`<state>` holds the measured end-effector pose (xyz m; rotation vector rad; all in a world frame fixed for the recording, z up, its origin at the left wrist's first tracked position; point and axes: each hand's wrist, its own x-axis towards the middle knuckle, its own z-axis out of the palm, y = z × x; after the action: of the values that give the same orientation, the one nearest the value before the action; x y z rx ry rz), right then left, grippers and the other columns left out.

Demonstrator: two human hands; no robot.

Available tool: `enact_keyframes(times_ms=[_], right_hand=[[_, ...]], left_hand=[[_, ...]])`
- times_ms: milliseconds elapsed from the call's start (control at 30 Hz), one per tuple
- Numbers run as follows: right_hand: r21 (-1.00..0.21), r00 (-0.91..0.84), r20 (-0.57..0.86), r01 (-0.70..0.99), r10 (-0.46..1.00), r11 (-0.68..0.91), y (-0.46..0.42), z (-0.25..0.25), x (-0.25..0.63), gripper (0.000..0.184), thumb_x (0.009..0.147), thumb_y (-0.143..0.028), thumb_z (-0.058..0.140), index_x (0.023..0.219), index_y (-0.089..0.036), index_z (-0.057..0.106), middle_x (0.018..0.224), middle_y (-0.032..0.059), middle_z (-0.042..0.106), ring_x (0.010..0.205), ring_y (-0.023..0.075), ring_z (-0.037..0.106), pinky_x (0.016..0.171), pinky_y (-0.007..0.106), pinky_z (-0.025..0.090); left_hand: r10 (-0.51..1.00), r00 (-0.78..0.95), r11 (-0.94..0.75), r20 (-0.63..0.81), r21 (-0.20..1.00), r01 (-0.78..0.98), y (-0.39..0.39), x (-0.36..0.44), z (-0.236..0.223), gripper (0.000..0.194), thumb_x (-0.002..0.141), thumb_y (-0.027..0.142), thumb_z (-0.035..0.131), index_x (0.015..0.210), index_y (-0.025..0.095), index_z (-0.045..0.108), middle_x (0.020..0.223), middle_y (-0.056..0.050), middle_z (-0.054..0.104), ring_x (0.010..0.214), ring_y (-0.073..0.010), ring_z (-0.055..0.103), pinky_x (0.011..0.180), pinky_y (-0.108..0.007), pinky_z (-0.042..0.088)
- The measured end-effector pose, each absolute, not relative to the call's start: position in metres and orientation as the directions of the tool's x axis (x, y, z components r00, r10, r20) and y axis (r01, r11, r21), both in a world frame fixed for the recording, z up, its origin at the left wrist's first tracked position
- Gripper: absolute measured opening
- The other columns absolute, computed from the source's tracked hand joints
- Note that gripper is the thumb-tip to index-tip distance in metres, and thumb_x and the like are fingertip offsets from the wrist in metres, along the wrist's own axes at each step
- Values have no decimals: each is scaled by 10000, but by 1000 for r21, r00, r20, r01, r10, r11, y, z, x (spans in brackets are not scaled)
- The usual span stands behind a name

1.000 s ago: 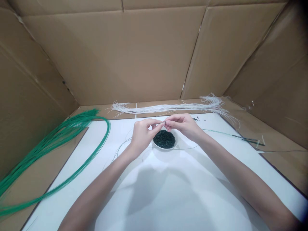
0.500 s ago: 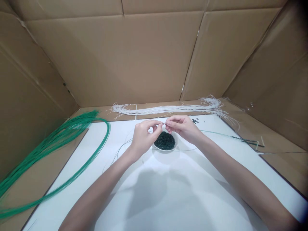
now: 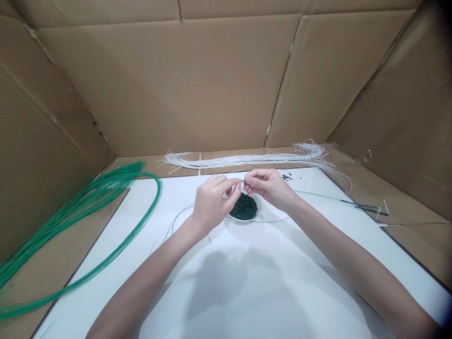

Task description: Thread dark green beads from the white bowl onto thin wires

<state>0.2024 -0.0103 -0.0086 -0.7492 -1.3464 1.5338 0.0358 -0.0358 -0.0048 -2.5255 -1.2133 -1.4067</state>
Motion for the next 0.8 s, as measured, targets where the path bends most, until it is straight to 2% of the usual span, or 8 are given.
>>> enact_keyframes(times_ms=[367,800], right_hand=[[-973,-362,132,-225,923,51,-10,-9,203,145,655,-281,698,654,-145,648,579,-1,601,519,76,535,536,220,440],[-972,-370,147,-226,918,65,-10,-9,204,123,678,-263,683,663,-145,650,585,-3,604,523,73,540,538,214,440]], left_hand=[[566,316,-704,761,246,666,-34,35,-8,198,806,207,486,775,171,679,534,5,536,541,-97,427,576,-211,371],[560,324,-706,762,235,668,-34,37,-7,206,812,202,476,776,168,676,521,8,541,520,-93,411,565,-212,361]])
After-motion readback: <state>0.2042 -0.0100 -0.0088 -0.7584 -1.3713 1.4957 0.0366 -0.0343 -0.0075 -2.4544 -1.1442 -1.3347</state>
